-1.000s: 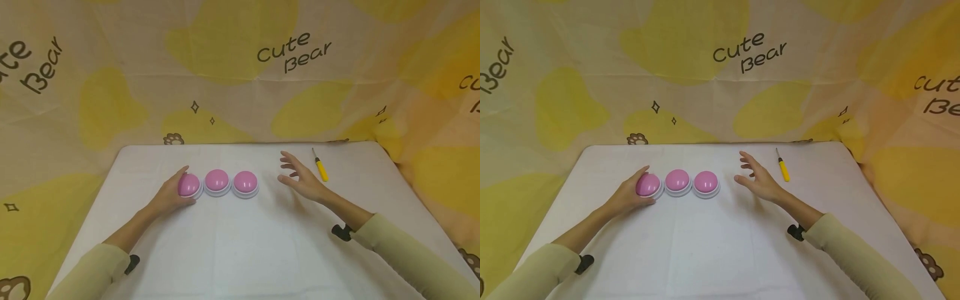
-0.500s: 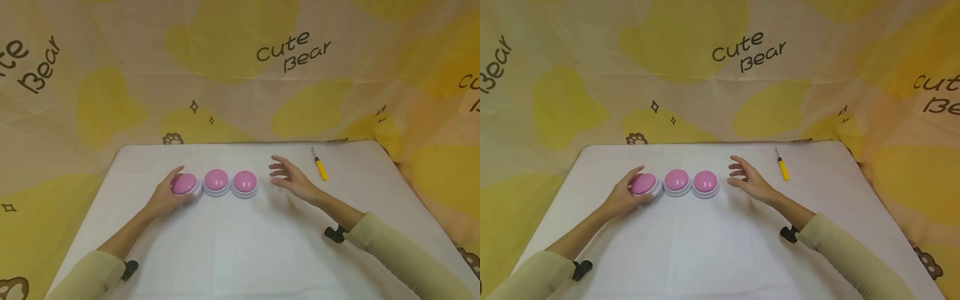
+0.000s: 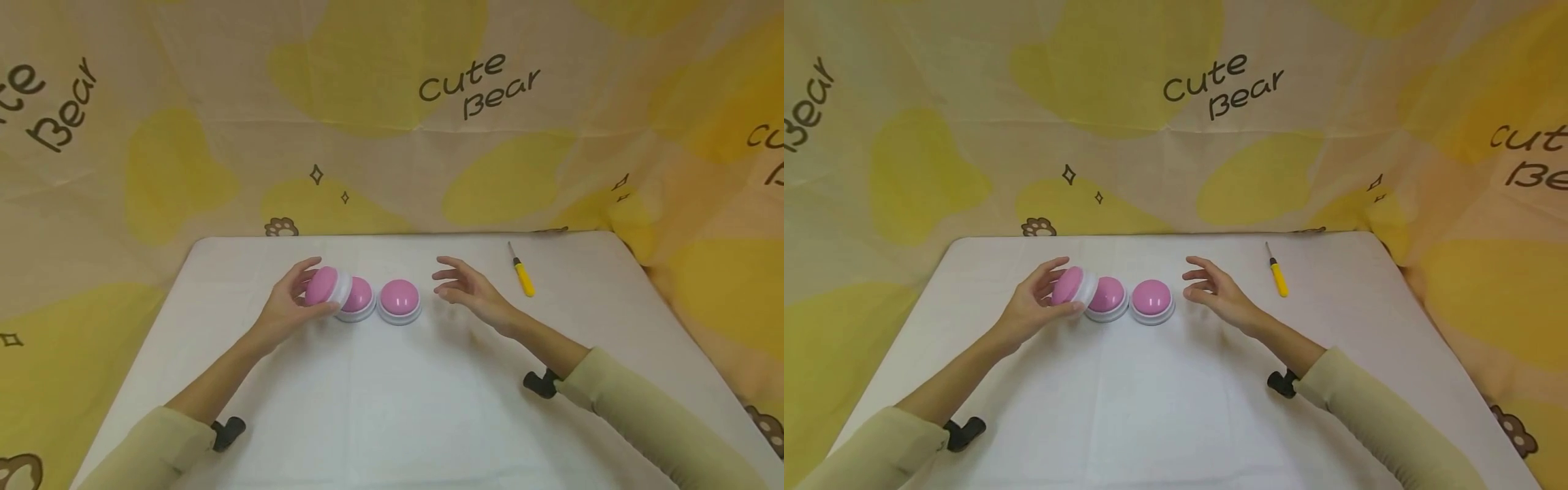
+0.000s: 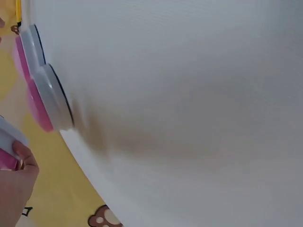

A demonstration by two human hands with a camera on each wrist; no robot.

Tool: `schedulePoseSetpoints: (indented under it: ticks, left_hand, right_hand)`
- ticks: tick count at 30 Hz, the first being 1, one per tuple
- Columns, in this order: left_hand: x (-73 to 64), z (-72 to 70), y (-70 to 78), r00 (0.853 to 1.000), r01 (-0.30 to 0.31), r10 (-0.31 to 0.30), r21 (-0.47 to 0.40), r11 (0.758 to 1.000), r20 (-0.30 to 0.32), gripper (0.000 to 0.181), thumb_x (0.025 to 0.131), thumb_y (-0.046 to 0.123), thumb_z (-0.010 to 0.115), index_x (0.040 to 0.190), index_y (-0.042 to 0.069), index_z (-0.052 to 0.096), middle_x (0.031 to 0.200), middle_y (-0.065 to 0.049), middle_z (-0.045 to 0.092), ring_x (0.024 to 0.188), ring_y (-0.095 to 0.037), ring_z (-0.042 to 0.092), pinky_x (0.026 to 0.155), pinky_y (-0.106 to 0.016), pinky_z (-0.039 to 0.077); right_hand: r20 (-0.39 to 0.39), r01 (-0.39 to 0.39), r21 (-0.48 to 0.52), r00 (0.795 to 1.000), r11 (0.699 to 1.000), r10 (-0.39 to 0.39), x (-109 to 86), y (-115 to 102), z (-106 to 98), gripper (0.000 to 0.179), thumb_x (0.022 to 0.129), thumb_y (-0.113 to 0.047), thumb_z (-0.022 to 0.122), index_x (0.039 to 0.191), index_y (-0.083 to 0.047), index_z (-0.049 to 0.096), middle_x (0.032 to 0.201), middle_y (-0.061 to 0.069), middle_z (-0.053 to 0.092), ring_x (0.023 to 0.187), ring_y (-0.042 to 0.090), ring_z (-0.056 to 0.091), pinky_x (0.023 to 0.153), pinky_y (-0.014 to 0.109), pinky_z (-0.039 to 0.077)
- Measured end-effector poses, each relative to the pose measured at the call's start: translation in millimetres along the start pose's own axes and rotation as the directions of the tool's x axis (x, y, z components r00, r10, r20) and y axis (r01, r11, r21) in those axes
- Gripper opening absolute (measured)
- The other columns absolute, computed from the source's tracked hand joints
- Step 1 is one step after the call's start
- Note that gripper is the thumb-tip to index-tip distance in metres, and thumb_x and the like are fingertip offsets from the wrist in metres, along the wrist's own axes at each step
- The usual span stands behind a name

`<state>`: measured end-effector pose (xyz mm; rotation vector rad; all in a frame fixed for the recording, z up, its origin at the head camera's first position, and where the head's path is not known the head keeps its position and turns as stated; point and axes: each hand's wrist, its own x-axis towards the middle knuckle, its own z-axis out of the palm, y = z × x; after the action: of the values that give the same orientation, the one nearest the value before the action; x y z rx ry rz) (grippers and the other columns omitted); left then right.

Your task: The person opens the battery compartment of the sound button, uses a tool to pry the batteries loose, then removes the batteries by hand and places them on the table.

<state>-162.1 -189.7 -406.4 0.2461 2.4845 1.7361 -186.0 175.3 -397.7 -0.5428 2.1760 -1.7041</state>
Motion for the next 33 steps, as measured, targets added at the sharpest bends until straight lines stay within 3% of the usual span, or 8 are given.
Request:
schedulePoseSetpoints:
  ticks: [6,13,16,21,26,29,31,33]
  left_hand:
    - [4.9,14.8,10.3,0.999,-0.01,0.013,-0.074,0.997,0.046,0.081,0.078,0.018,0.086,0.147,0.021,0.045,0.142,-0.008,0.049,0.128,-0.031,0.051,0.098,-0.042,0.049]
    - [8.0,28.1,19.9,0.997,0.0,0.008,-0.103,0.995,0.081,0.082,0.078,0.02,0.086,0.149,0.027,0.045,0.143,-0.007,0.044,0.133,-0.036,0.045,0.097,-0.047,0.049]
    - [7.3,34.3,22.9,0.993,0.0,0.018,-0.159,0.987,0.116,0.08,0.082,0.017,0.083,0.15,0.03,0.043,0.147,-0.008,0.041,0.134,-0.038,0.044,0.1,-0.046,0.047]
    - [5.3,46.5,24.5,0.98,0.067,-0.002,-0.318,0.946,0.2,0.072,0.09,0.012,0.072,0.152,0.031,0.04,0.15,-0.009,0.039,0.132,-0.035,0.045,0.094,-0.045,0.052]
    - [5.0,57.2,23.5,0.965,0.14,-0.015,-0.465,0.874,0.263,0.068,0.093,0.01,0.058,0.154,0.022,0.03,0.154,-0.012,0.03,0.135,-0.036,0.038,0.098,-0.052,0.047]
    - [5.8,62.5,23.2,0.959,0.149,0.004,-0.517,0.843,0.284,0.073,0.09,0.005,0.057,0.155,0.018,0.026,0.155,-0.012,0.026,0.136,-0.036,0.035,0.101,-0.054,0.044]
    - [6.0,65.7,24.0,0.959,0.138,0.014,-0.511,0.849,0.283,0.076,0.089,0.003,0.062,0.154,0.018,0.026,0.154,-0.011,0.028,0.137,-0.034,0.036,0.102,-0.049,0.044]
    - [5.8,68.5,25.1,0.964,0.126,0.006,-0.474,0.871,0.267,0.082,0.085,0.003,0.07,0.153,0.019,0.028,0.152,-0.009,0.03,0.135,-0.032,0.038,0.103,-0.043,0.045]
  right_hand:
    - [0.015,0.011,-0.005,1.0,1.0,-0.011,1.0,-3.3,2.2,0.06,0.099,-0.011,0.057,0.153,-0.01,0.032,0.141,0.023,0.049,0.122,0.036,0.056,0.1,0.046,0.048]
    - [0.033,0.035,-0.02,0.999,0.999,-0.034,1.7,-7.6,3.7,0.058,0.099,-0.013,0.058,0.152,-0.01,0.035,0.137,0.019,0.053,0.118,0.033,0.059,0.1,0.055,0.045]
    - [0.036,0.038,-0.025,0.999,0.999,-0.037,1.8,-9.2,3.8,0.058,0.098,-0.013,0.058,0.152,-0.009,0.035,0.136,0.019,0.054,0.116,0.033,0.06,0.099,0.055,0.045]
    - [0.042,0.038,-0.017,0.998,0.999,-0.037,2.3,-11.3,3.9,0.057,0.098,-0.012,0.057,0.151,-0.008,0.036,0.135,0.02,0.054,0.113,0.033,0.061,0.099,0.06,0.043]
    - [0.049,0.033,-0.039,0.998,0.999,-0.031,2.6,-11.9,4.3,0.056,0.098,-0.013,0.059,0.15,-0.008,0.038,0.135,0.019,0.054,0.113,0.038,0.06,0.099,0.05,0.048]
    - [0.051,0.034,-0.055,0.998,0.998,-0.031,3.0,-11.3,4.6,0.054,0.098,-0.013,0.059,0.148,-0.007,0.04,0.134,0.019,0.055,0.114,0.042,0.059,0.097,0.043,0.05]
    - [0.052,0.033,-0.063,0.998,0.997,-0.029,3.5,-11.2,5.0,0.053,0.098,-0.014,0.06,0.147,-0.007,0.042,0.133,0.018,0.055,0.114,0.042,0.059,0.097,0.041,0.05]
    - [0.054,0.032,-0.083,0.998,0.996,-0.028,3.8,-12.1,5.9,0.051,0.098,-0.015,0.06,0.146,-0.007,0.044,0.133,0.017,0.056,0.112,0.038,0.061,0.097,0.041,0.05]
